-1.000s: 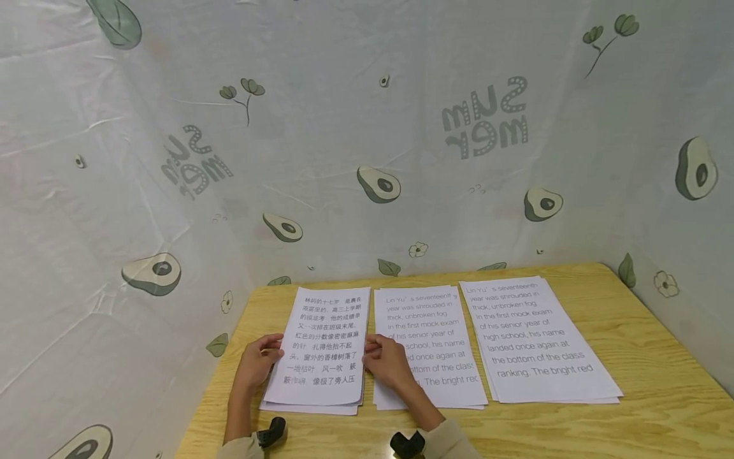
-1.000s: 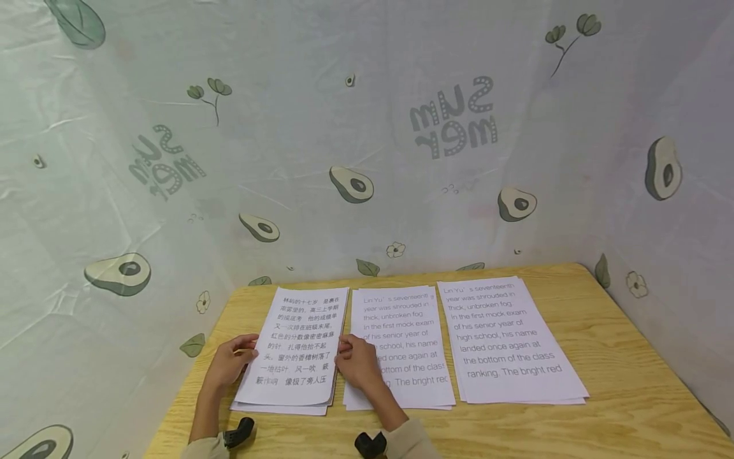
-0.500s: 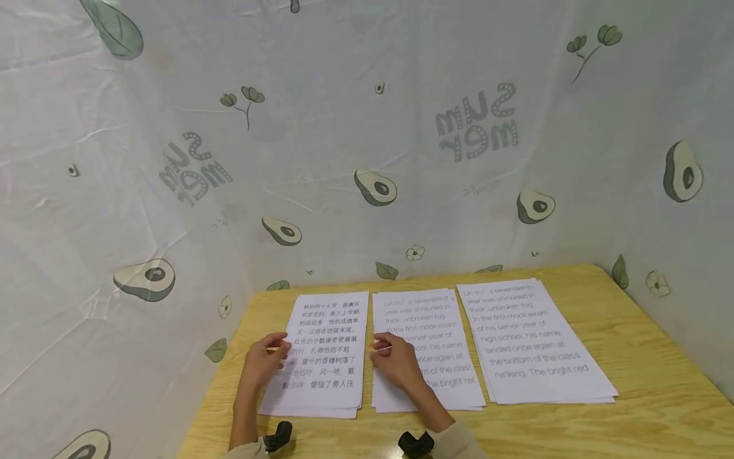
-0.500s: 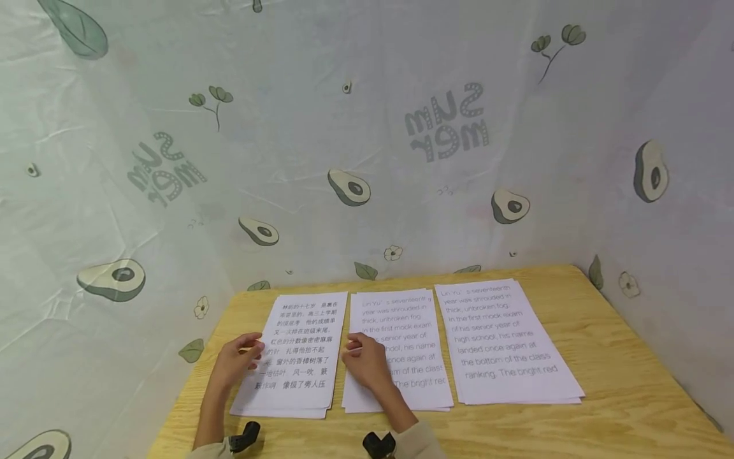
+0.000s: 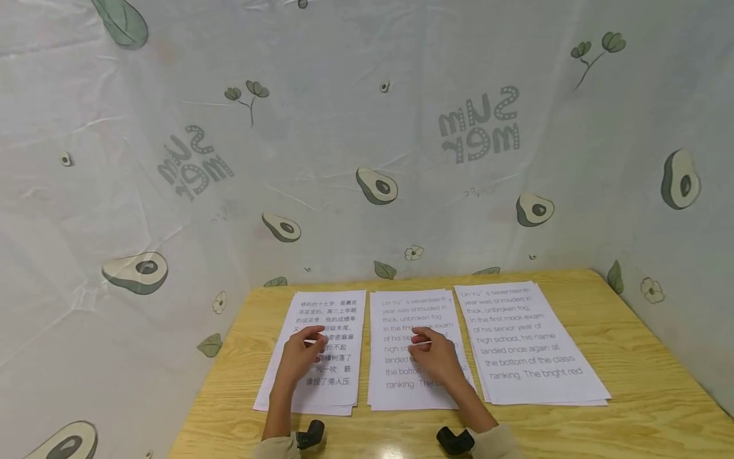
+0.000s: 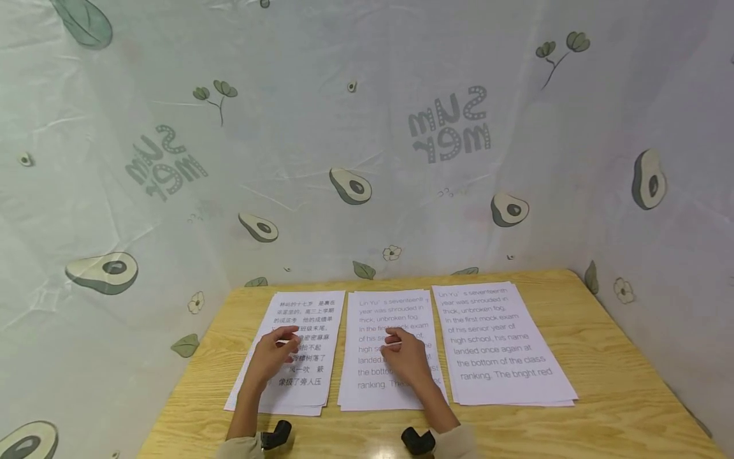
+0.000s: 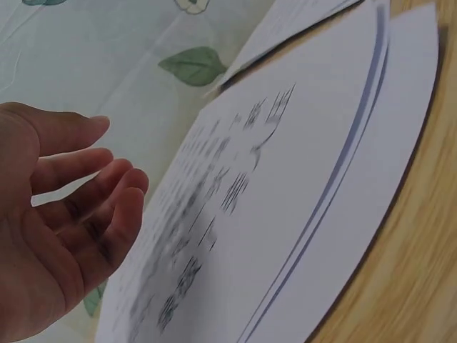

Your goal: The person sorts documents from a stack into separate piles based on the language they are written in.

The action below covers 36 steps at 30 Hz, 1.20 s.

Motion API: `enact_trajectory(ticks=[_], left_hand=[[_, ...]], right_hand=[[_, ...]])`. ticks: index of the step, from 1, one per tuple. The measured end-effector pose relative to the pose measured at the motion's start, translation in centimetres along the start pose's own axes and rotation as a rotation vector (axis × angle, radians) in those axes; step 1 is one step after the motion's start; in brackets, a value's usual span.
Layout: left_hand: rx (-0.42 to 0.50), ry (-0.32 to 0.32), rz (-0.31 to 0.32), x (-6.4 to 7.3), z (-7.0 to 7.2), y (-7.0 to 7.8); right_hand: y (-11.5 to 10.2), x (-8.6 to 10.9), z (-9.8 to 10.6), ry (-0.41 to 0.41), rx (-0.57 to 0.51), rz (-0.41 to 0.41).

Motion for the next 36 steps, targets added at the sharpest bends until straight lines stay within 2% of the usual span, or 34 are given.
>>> enact_trajectory(ticks=[8, 16, 28, 31, 36], left_hand=[[0.022, -0.024, -0.018, -0.2, -3.0, 1.4], [0.06, -0.054, -0.027, -0.3, -6.2, 2.3], [0.132, -0.099, -0.05, 0.1, -10.3, 4.4], [0.135, -0.107, -0.042, 0.2, -10.8, 4.4], [0.112, -0.097, -0.019, 0.2, -10.8, 3.9]], right_hand=[[1.5, -0.2, 4.4, 0.046, 0.055, -0.011], [2.8, -0.3, 7.5, 0.068, 0.107, -0.029], [4.5, -0.4, 9.3, 0.048, 0.133, -0.057], [4.6, -0.4, 9.5, 0.05, 0.144, -0.058], [5.0, -0.5, 9.6, 0.035, 0.14, -0.077]])
Point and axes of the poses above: each hand's wrist, its own x-axis away from the middle knuckle, its own z-axis out of the back of the hand, y = z × x, the point moved 10 cm from there along -x, towards the middle knuckle, and after that the axes turned 7 degrees about -z, right-handed, at the moved point
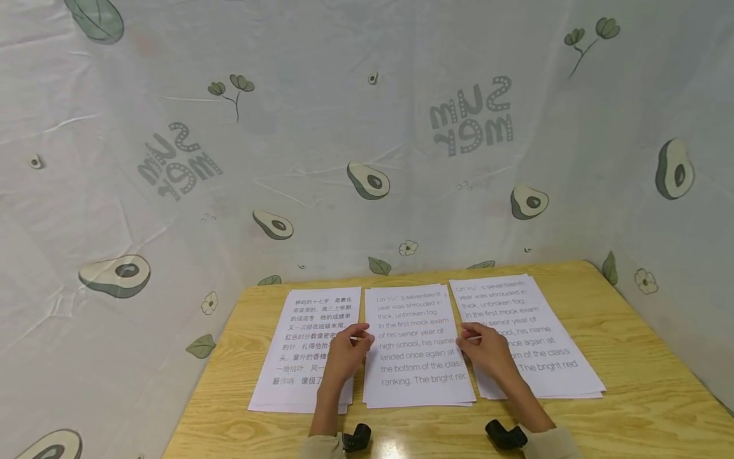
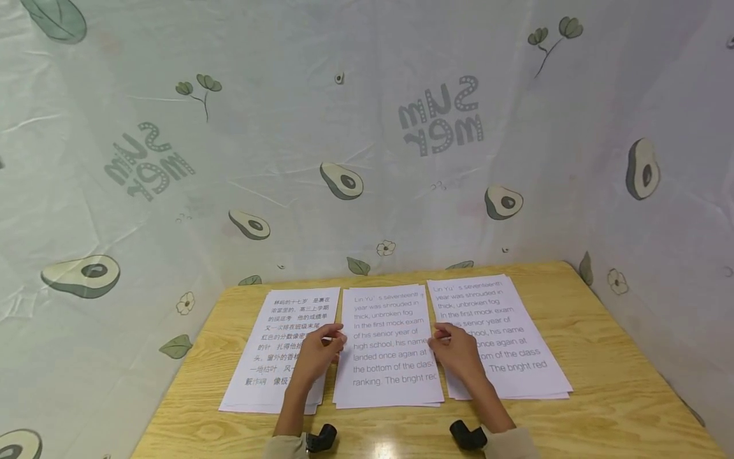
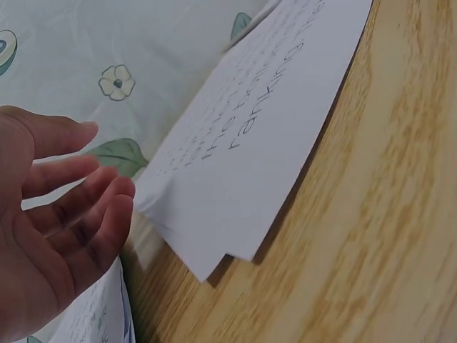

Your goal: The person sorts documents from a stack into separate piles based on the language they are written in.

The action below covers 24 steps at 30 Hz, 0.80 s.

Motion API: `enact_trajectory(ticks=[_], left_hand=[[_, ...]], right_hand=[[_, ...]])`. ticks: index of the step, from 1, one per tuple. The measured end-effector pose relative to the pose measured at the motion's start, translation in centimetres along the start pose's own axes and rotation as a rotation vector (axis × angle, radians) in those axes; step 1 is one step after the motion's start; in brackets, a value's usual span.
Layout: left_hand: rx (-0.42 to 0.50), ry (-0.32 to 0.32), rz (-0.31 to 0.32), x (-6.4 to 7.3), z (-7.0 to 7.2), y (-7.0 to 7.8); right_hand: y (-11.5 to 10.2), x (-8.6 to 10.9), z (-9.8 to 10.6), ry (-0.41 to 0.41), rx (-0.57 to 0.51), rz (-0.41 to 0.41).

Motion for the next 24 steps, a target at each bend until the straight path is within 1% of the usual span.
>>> enact_trajectory(ticks=[2, 7, 11, 14, 18, 21, 24], left_hand=[[-0.019, 0.004, 0.002, 0.0, 0.2, -0.2], [-0.079, 0.019, -0.02, 0.1, 0.6, -0.5], [-0.145, 0.032, -0.012, 0.0, 0.6, -1.0], [-0.199, 0.039, -0.016, -0.1, 0.6, -1.0], [-0.222, 0.042, -0.015, -0.3, 0.5, -1.1], [-0.23, 0.042, -0.003, -0.3, 0.3, -1.3], [-0.249, 0.044, -0.014, -0.3, 0.3, -1.2]], right_hand=[[0.0, 0.0, -0.1, -0.011, 0.007, -0.004], [0.0, -0.1, -0.2, -0.019, 0.056, 0.001], [0.0, -0.1, -0.3, -0.027, 0.071, 0.006], [0.0, 0.0, -0.4, -0.028, 0.082, 0.009], [-0.2, 0.0, -0.5, -0.025, 0.088, 0.016], [-0.2, -0.1, -0.7, -0.019, 0.089, 0.014], [-0.2, -0.1, -1.0, -0.016, 0.087, 0.005]])
Point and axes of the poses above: each hand's wrist, its own x-axis away from the middle knuckle, its own z-axis out of the back of the hand, y = z × x, the point moved 10 cm from there along -x, towards the middle knuckle, and after that the axes turned 7 degrees about -z, right-handed, at the moved point
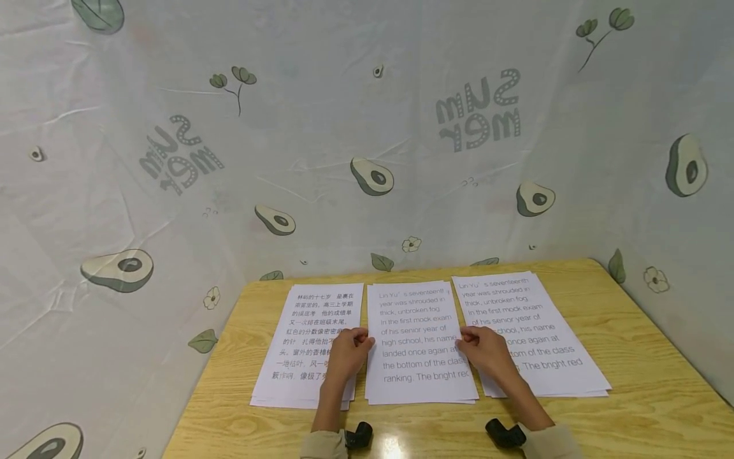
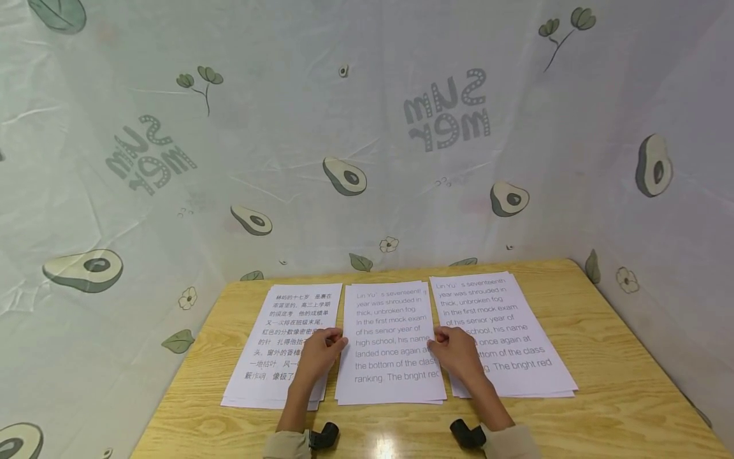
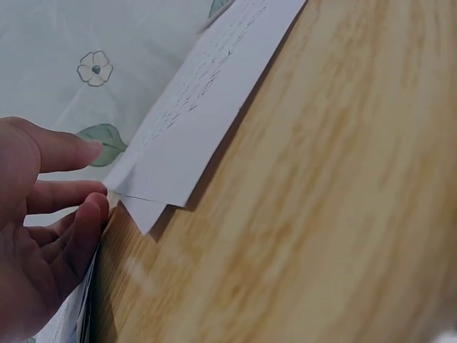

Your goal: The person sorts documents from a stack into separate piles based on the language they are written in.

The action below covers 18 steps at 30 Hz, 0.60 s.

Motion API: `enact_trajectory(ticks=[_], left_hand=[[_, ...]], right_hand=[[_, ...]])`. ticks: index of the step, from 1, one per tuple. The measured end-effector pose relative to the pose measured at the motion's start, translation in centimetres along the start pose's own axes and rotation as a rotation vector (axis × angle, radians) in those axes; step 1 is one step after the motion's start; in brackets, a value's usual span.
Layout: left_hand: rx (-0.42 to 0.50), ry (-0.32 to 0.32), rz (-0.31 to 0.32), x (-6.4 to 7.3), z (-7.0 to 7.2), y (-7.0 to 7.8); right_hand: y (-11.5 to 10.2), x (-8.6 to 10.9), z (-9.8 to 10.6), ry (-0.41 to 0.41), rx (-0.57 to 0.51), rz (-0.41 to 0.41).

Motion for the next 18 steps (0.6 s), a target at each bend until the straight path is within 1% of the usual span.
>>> enact_trajectory(ticks=[5, 11, 18], left_hand=[[-0.02, 0.004, -0.006, 0.01, 0.06, 0.21], [-0.001, 0.004, -0.005, 0.34, 0.11, 0.46], [0.011, 0.012, -0.028, 0.25, 0.35, 1.03]], right_hand=[[-0.23, 0.07, -0.14, -0.005, -0.003, -0.007], [-0.42, 0.25, -0.29, -0.034, 0.002, -0.003], [-0.88, 0.5, -0.04, -0.024, 0.005, 0.018]])
Point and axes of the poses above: each hand's wrist, its own x-axis away from the middle knuckle, its own z-axis out of the back of the hand, y = z × x, the point moved 10 cm from there along -x, towards the middle knuckle, and after that the axes turned 7 degrees about -z, right-handed, at the moved point
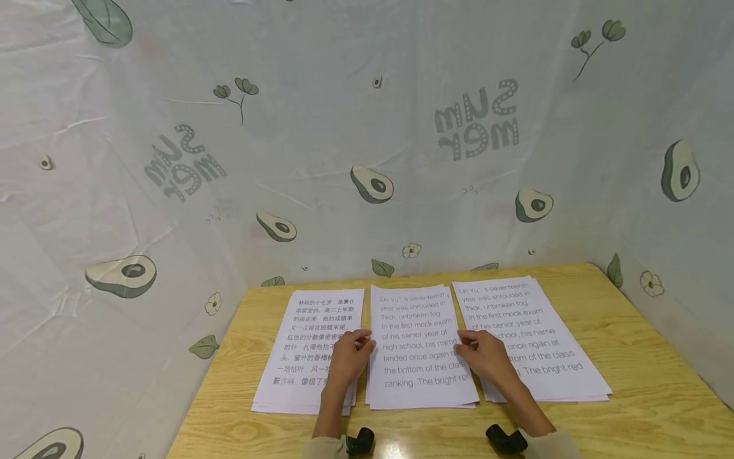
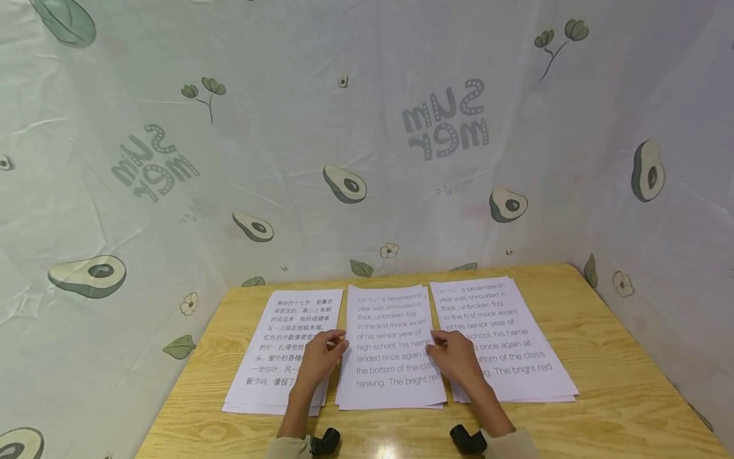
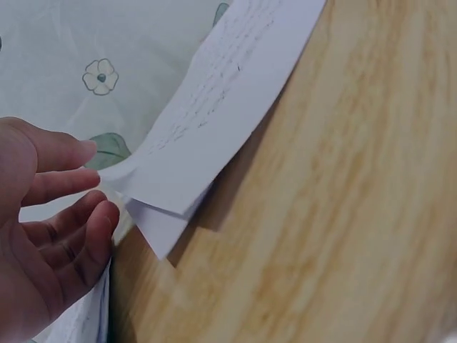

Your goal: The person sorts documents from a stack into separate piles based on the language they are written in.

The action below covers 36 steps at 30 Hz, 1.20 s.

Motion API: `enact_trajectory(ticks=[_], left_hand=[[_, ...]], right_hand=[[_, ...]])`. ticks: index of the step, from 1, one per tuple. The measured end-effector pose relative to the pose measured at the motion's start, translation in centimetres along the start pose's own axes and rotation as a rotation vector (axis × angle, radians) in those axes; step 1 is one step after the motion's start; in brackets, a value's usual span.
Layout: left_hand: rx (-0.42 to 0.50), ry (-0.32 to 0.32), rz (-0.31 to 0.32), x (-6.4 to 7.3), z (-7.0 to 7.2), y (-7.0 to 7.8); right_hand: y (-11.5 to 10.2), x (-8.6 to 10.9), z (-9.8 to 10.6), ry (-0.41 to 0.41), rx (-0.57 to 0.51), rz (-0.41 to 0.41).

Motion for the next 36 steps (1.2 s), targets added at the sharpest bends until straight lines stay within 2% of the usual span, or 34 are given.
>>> enact_trajectory(ticks=[11, 17, 26, 36], left_hand=[[0.08, -0.008, -0.012, -0.04, 0.0, 0.8], [0.146, -0.02, 0.012, 0.05, -0.18, 0.84], [0.137, -0.011, -0.021, 0.06, -0.04, 0.93], [0.119, 0.001, -0.027, -0.13, 0.21, 0.75]], right_hand=[[-0.83, 0.44, 0.07, -0.014, -0.066, 0.043], [-0.72, 0.34, -0.24, -0.036, -0.09, 0.028], [-0.84, 0.3, 0.15, -0.024, -0.094, 0.045], [-0.41, 0.22, 0.14, -0.029, -0.101, 0.023]])
Point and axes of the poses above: each hand's wrist, its own x-axis away from the middle knuckle, its own z-axis out of the back of the hand, y = z × x, the point moved 10 cm from there along -x, towards the middle knuckle, and after that the axes turned 7 degrees about -z, right-handed, at the moved point
